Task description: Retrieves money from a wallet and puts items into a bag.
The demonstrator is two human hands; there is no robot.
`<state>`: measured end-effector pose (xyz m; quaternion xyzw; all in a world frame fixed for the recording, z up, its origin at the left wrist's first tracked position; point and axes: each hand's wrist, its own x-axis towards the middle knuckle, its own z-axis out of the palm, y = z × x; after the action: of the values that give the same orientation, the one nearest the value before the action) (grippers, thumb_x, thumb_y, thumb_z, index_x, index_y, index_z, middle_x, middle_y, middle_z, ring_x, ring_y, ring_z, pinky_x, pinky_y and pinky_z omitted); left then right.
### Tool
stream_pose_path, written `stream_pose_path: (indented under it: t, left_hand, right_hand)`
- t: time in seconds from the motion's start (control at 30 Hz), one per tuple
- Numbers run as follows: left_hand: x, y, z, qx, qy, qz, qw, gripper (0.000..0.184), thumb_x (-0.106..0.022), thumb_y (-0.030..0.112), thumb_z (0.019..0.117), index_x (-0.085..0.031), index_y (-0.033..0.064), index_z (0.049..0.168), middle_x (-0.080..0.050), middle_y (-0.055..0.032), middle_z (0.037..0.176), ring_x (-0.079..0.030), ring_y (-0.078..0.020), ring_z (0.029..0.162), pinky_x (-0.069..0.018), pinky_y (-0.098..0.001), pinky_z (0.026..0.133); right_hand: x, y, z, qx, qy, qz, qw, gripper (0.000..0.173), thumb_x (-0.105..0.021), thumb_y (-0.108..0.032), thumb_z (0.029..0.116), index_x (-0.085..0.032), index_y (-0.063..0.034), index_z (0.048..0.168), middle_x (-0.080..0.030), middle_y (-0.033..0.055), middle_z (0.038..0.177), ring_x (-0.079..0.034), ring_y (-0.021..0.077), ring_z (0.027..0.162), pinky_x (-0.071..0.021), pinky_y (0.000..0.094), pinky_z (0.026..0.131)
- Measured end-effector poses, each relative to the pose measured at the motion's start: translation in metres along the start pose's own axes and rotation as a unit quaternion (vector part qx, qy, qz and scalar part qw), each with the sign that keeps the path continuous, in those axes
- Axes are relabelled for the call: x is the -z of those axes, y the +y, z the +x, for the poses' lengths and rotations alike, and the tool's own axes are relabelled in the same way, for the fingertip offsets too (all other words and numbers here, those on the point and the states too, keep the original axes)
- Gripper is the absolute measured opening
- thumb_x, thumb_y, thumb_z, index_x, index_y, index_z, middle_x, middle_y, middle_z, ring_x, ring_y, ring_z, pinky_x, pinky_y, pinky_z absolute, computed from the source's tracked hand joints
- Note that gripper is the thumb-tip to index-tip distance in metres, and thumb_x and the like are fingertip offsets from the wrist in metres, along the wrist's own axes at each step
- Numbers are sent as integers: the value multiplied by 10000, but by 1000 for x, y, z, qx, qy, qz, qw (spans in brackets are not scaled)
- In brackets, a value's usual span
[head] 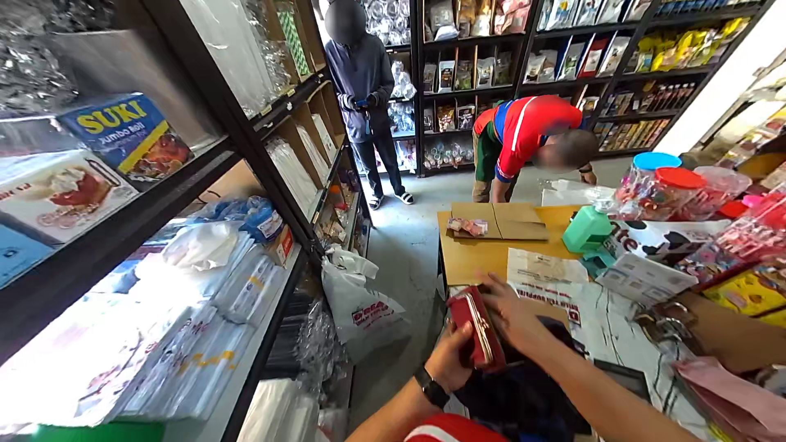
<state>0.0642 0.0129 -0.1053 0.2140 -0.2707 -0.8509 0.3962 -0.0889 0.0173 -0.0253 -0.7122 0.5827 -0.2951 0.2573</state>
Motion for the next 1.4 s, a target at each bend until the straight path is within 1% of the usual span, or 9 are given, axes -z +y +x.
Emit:
stream_pose_path:
  t: [0.23,0.43,0.53,0.67,0.73,0.8,0.93,1.07,1.4]
  left_hand:
    - [-6,20,-10,-31,-51,3,998,568,-861,487,729,-565,181,1105,-761,42,887,-738,-78,802,-616,-273,703]
    - [-4,10,-7,-3,-75,13,997,602,-909,467,686,-585,170,1097,-770,17,894,-747,-93,803,-623,-275,712]
    - [-1,8,-7,17,-133,11,991,440,-881,440,735,-703,199,1057,-786,-1,945,-756,-96,845,-629,-276,757]
    - [-5,6,-7,33,-251,56,966,305,-833,368,820,-761,243,1089,-792,20,1001,-753,-64,885,-622,-254,808]
    - [-14,7,-7,21,-293,82,952,288,-810,329,847,-754,259,1121,-786,51,1018,-739,-29,900,-609,-227,821]
    - [-25,15,-8,-36,-296,100,949,273,-782,309,860,-760,279,1131,-783,79,1030,-728,-2,924,-600,-209,836]
    - [-33,34,5,-162,-210,113,958,243,-822,373,819,-766,261,1027,-784,38,900,-726,-31,737,-611,-218,654]
    - [-33,31,8,-192,-206,127,951,236,-827,337,830,-756,231,1028,-786,14,911,-737,-57,743,-622,-241,655]
    - [-64,4,22,-71,-169,40,982,403,-817,552,740,-765,234,983,-772,23,888,-739,-81,815,-621,-281,746]
  right_hand:
    - [25,-10,-12,-38,-20,61,997,1025,-800,-222,871,-145,-60,1642,-266,240,1652,-528,324,1361,-493,469,1056]
    - [17,-18,-25,-85,-43,58,994,1022,-703,-125,938,28,-89,1651,-345,235,1614,-568,341,1313,-473,512,1065]
    - [41,-5,-39,-47,-75,238,967,770,-561,-150,1007,-135,-91,1645,-474,161,1535,-569,168,1305,-479,347,1083]
    - [50,29,-28,-52,-79,315,945,681,-322,-538,1043,-422,-80,1537,-542,73,1500,-571,174,1309,-508,384,1036]
    - [39,35,-25,-106,-113,365,918,587,-245,-431,1091,-491,-59,1473,-615,54,1376,-600,133,1220,-506,360,1006]
    - [19,27,-39,-160,-116,434,879,450,-213,-332,1117,-594,-103,1187,-688,-52,957,-654,21,878,-558,257,793]
    - [-10,37,-66,-100,-184,566,797,439,-210,-310,1033,-627,-179,1071,-739,-78,879,-690,30,806,-559,230,716]
    - [17,13,-89,-126,-144,474,860,247,-457,-62,1054,-653,-80,905,-673,-103,759,-595,-39,647,-503,144,648]
    - [76,-11,-137,-82,-33,401,912,302,-435,-43,1067,-657,22,872,-592,-74,603,-528,-69,534,-433,83,542]
